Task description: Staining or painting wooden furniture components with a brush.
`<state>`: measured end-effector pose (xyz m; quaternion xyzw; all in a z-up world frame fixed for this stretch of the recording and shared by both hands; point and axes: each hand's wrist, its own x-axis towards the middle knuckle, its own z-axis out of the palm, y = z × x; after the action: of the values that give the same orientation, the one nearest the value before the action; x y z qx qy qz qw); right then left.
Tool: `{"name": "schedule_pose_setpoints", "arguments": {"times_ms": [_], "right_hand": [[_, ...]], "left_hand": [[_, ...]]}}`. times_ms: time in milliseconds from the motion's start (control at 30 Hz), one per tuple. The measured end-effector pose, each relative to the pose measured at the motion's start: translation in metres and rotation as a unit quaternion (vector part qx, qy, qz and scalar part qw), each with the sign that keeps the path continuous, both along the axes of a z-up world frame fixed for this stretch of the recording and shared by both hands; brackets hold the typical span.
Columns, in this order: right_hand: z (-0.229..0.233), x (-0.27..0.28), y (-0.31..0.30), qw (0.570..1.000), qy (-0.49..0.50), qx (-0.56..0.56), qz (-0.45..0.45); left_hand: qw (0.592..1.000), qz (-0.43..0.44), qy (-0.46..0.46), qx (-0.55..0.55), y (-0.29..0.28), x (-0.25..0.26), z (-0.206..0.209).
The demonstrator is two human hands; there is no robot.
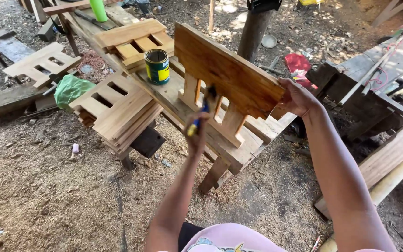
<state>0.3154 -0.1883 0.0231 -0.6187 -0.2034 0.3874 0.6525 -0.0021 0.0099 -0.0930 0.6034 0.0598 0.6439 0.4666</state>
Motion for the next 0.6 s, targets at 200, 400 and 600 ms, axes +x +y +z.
{"name": "schedule_pose_setpoints", "arguments": {"times_ms": [200,400,600], "right_hand": [[0.017,-0.024,0.0,0.999,0.028,0.022,0.027],[-0.002,-0.002,-0.002,0.997,0.039,0.035,0.052],[0.002,-0.006,-0.004,0.999,0.004,0.035,0.03]], "left_hand": [[0.951,-0.279,0.109,0.074,-0.152,-0.021,-0.019],[0.932,-0.331,0.143,-0.034,-0.113,-0.067,0.01],[0.97,-0.174,0.127,-0.109,-0.005,-0.137,0.06]]}}
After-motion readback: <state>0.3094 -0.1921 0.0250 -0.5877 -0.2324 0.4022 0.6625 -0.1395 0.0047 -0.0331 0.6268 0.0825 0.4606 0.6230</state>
